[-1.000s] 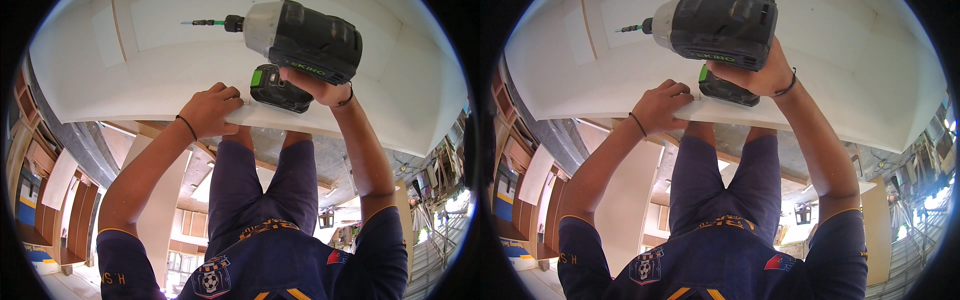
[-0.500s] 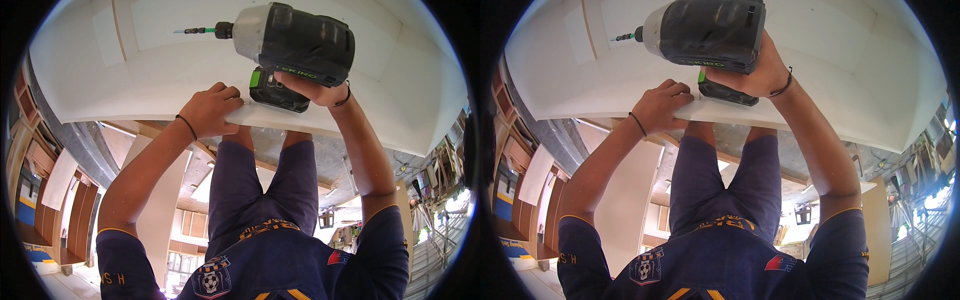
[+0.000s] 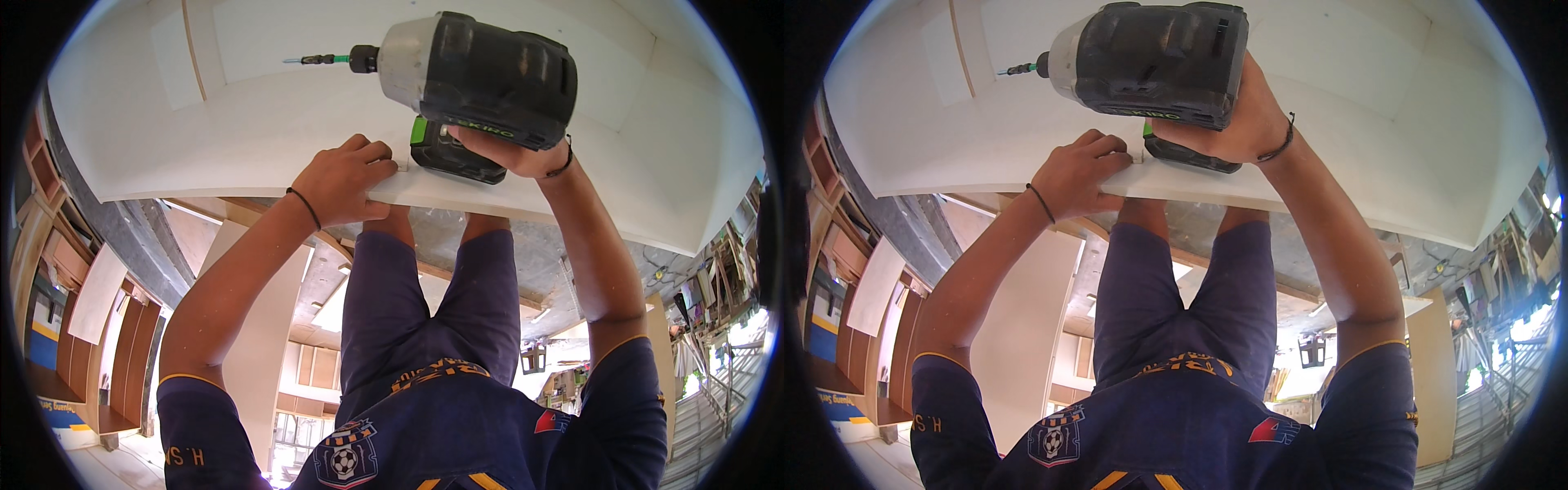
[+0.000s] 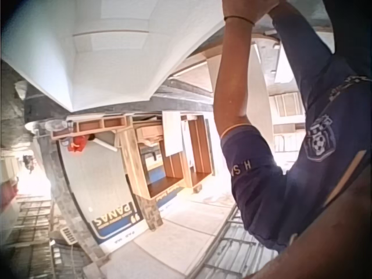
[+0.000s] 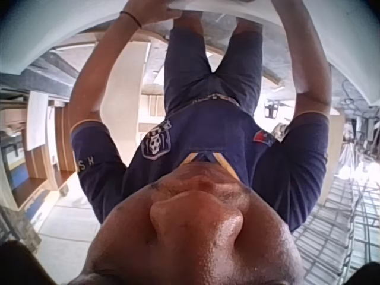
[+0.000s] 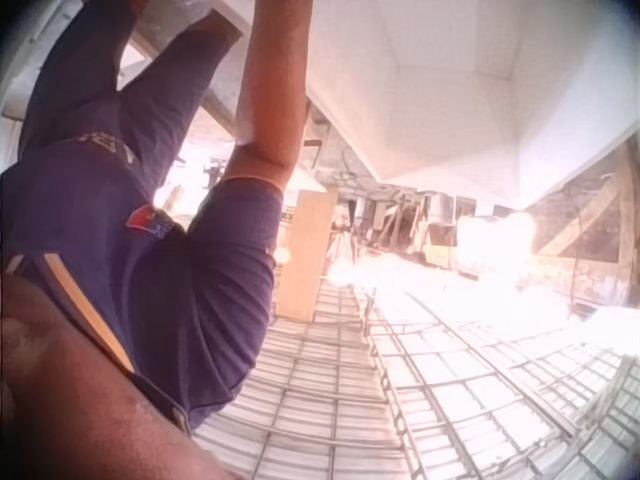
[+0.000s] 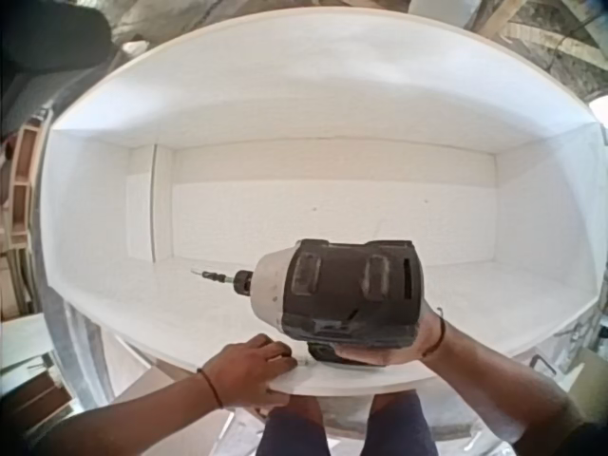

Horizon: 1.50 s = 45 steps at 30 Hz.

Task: The person holds a bracket against a wooden panel and uses an electric drill to drive a screw into the surface, then repeats the process for a second bracket.

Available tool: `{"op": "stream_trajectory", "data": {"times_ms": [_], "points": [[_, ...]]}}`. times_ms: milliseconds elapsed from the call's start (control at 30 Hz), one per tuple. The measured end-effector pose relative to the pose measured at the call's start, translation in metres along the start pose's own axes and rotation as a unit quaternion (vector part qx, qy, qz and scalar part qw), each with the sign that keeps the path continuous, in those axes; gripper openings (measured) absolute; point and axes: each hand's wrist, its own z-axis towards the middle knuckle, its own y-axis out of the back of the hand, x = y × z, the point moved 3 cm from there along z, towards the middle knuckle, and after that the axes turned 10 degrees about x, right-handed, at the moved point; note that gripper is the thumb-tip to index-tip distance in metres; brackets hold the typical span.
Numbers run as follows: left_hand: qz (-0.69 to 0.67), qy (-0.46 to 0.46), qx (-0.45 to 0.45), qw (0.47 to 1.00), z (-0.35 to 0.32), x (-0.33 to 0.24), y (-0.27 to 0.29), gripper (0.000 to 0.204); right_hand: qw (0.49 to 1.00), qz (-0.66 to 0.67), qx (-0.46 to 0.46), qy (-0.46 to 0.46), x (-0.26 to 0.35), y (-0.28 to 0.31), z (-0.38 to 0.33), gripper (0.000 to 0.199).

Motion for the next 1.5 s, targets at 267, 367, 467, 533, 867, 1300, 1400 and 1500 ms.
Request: {"op": "stream_trajectory", "data": {"times_ms": [267, 367, 467, 533, 867, 1300, 1400, 1500], "points": [[0.001, 0.004, 0.006, 1.0, 0.003, -0.003, 0.0, 0.038, 0.999, 0.025, 0.015, 0.017, -0.001, 0.004, 0.0, 0.053], [0.001, 0.005, 0.007, 1.0, 0.003, -0.003, 0.001, 0.038, 0.998, 0.054, -0.007, -0.011, 0.004, 0.002, 0.004, 0.053], [-0.003, 0.005, 0.007, 1.0, 0.002, -0.002, 0.0, 0.038, 0.998, 0.054, -0.017, -0.003, 0.005, 0.002, 0.002, 0.053], [-0.004, 0.005, 0.01, 1.0, 0.003, -0.002, -0.001, 0.038, 0.999, 0.041, -0.011, 0.003, 0.003, 0.004, 0.001, 0.052], [-0.007, 0.016, 0.035, 0.999, 0.002, -0.004, 0.001, 0.046, 0.999, 0.045, -0.022, 0.017, 0.002, 0.002, 0.003, 0.048], [0.001, 0.002, 0.009, 1.0, 0.0, -0.006, 0.001, 0.038, 0.999, 0.016, -0.03, 0.014, 0.007, 0.006, 0.001, 0.042], [-0.012, -0.003, 0.005, 1.0, -0.001, -0.007, 0.002, 0.038, 0.999, 0.012, -0.042, -0.014, 0.006, 0.019, -0.004, 0.038], [-0.018, -0.005, 0.001, 1.0, 0.001, -0.005, -0.001, 0.038, 0.999, -0.041, -0.031, -0.002, 0.007, 0.04, -0.011, 0.031]]}}
